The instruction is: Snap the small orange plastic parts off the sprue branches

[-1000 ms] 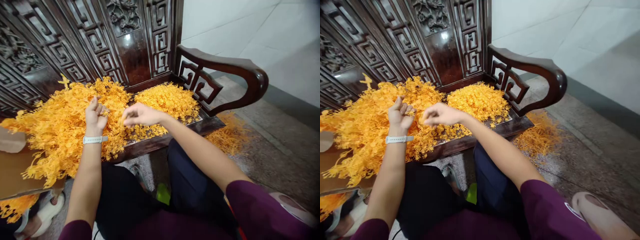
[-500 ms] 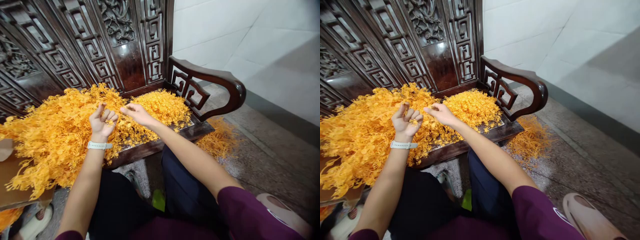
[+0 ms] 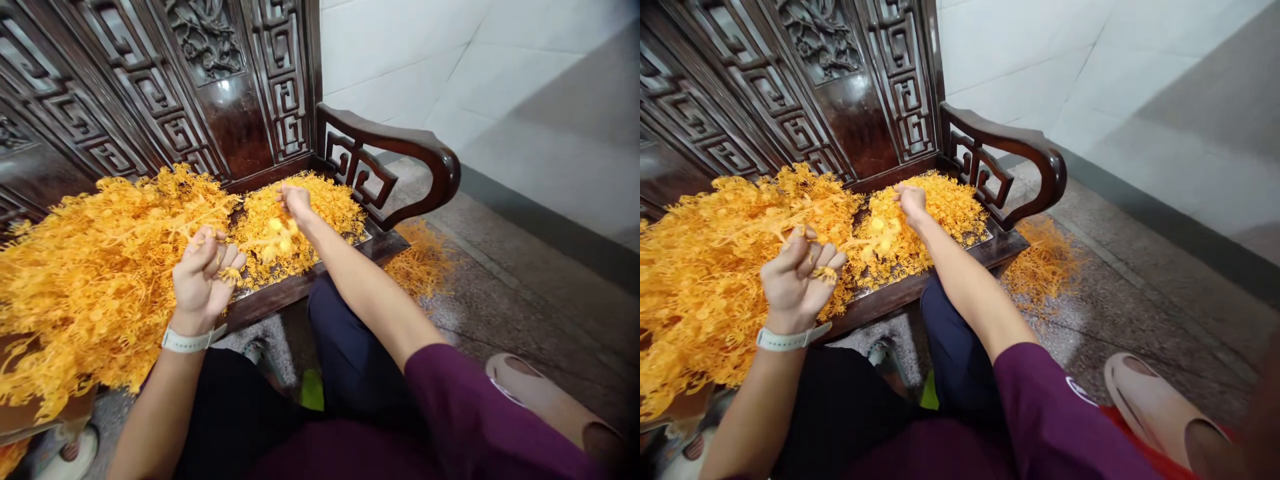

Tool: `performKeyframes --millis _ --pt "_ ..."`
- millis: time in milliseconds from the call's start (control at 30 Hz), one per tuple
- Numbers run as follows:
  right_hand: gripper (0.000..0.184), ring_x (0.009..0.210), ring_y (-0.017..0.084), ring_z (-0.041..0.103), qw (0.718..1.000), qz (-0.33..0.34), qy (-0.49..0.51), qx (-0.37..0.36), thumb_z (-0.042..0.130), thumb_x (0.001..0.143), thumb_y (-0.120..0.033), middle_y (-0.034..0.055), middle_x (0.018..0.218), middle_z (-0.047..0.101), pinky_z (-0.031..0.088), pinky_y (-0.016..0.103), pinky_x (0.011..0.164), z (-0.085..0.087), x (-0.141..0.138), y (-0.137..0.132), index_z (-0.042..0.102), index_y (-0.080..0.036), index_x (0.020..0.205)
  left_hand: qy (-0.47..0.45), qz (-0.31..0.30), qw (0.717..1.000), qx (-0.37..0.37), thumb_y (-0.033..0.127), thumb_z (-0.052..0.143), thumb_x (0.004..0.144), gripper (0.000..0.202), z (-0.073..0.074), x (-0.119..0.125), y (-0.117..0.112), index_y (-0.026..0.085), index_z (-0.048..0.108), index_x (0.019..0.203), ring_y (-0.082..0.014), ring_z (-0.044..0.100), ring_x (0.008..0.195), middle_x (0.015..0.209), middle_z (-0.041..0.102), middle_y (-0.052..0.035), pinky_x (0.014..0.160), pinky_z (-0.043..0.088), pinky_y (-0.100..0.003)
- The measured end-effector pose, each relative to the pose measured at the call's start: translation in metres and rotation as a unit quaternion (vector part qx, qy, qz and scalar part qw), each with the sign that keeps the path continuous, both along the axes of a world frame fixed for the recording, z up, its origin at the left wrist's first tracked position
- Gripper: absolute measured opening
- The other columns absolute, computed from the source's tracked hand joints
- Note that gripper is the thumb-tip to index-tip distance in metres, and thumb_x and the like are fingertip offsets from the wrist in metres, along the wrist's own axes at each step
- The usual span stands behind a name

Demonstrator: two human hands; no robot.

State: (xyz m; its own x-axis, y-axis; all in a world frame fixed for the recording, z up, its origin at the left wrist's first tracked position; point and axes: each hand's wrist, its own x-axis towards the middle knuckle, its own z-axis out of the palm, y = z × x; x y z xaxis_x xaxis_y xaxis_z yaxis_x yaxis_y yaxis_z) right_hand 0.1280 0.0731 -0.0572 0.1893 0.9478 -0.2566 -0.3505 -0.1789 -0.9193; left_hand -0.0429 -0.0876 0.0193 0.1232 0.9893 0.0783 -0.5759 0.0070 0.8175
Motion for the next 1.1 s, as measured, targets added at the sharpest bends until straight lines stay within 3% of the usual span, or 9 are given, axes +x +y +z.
performKeyframes --millis 100,233,367,467,633,733,900,1000,1100 --pt "0.007 0.055 0.009 0.048 0.999 -0.031 -0.010 0.021 0.067 0.094 -0.018 -0.0023 0.072 0.062 0.036 0.022 0.054 -0.008 0.013 0.007 0.060 -0.017 0.098 -0.013 0.010 1.000 -0.014 0.023 0.064 0.105 0.023 -0.007 -0.010 0.004 0.011 0.075 0.088 -0.0102 0.032 0.046 0.047 0.026 0.0073 0.053 0.039 -0.023" --pt "0.053 0.077 0.014 0.061 0.989 -0.052 -0.089 0.110 0.074 0.087 -0.018 -0.0004 0.092 0.067 0.049 0.029 0.074 -0.007 0.006 0.007 0.054 -0.019 0.136 -0.082 0.024 0.992 -0.093 0.027 0.050 0.112 0.033 -0.021 -0.028 0.032 0.010 0.074 0.098 -0.0101 0.051 0.052 0.056 0.047 0.0038 0.060 0.049 -0.024" --pt "0.017 0.084 0.016 0.060 0.951 -0.008 -0.169 0.258 0.068 0.096 -0.033 0.0025 0.090 0.067 0.049 0.034 0.084 0.005 -0.005 -0.008 0.066 -0.019 0.104 -0.123 0.077 0.981 -0.125 0.024 0.047 0.112 0.030 -0.026 -0.033 0.049 0.013 0.073 0.101 -0.0125 0.070 0.073 0.083 0.073 -0.0052 0.074 0.058 -0.025" --pt "0.041 0.084 0.016 0.059 0.909 0.143 -0.142 0.364 0.072 0.094 -0.060 0.0026 0.090 0.070 0.049 0.032 0.081 0.018 -0.016 -0.030 0.070 -0.019 0.093 -0.124 0.093 0.980 -0.122 0.014 0.048 0.110 0.027 -0.026 -0.028 0.052 0.013 0.073 0.101 -0.0120 0.073 0.080 0.089 0.077 -0.0059 0.079 0.059 -0.025" --pt "0.045 0.085 0.016 0.061 0.859 0.328 -0.107 0.379 0.078 0.091 -0.062 0.0029 0.089 0.071 0.048 0.031 0.082 0.027 -0.032 -0.053 0.073 -0.017 0.089 -0.134 0.056 0.983 -0.113 0.020 0.052 0.110 0.025 -0.026 -0.022 0.051 0.012 0.072 0.098 -0.0124 0.070 0.072 0.076 0.071 -0.0037 0.077 0.059 -0.026" --pt "0.042 0.076 0.014 0.056 0.870 0.343 -0.053 0.352 0.083 0.090 -0.053 -0.0003 0.077 0.063 0.046 0.029 0.077 0.024 -0.036 -0.052 0.066 -0.017 0.078 -0.106 0.036 0.989 -0.100 0.025 0.059 0.109 0.023 -0.024 -0.022 0.048 0.013 0.071 0.093 -0.0114 0.061 0.061 0.063 0.056 0.0015 0.069 0.055 -0.024" --pt "0.039 0.067 0.011 0.053 0.870 0.399 0.068 0.281 0.087 0.089 -0.039 -0.0026 0.070 0.057 0.042 0.026 0.067 0.026 -0.040 -0.056 0.059 -0.017 0.073 -0.056 0.013 0.992 -0.109 0.022 0.045 0.114 0.040 -0.024 -0.019 0.042 0.015 0.065 0.080 -0.0090 0.033 0.044 0.051 0.024 0.0076 0.053 0.040 -0.023" --pt "0.039 0.069 0.010 0.054 0.852 0.429 0.145 0.262 0.091 0.085 -0.030 -0.0027 0.075 0.059 0.043 0.023 0.067 0.029 -0.041 -0.063 0.057 -0.016 0.071 -0.051 0.008 0.992 -0.116 0.023 0.041 0.115 0.042 -0.024 -0.017 0.037 0.015 0.064 0.081 -0.0091 0.026 0.043 0.052 0.019 0.0080 0.053 0.039 -0.023" --pt "0.033 0.071 0.009 0.055 0.845 0.442 0.198 0.228 0.081 0.092 -0.018 -0.0013 0.078 0.061 0.045 0.022 0.068 0.033 -0.039 -0.069 0.055 -0.016 0.072 -0.052 0.001 0.992 -0.114 0.022 0.039 0.116 0.042 -0.021 -0.018 0.033 0.016 0.061 0.081 -0.0093 0.025 0.044 0.053 0.019 0.0078 0.052 0.037 -0.022"
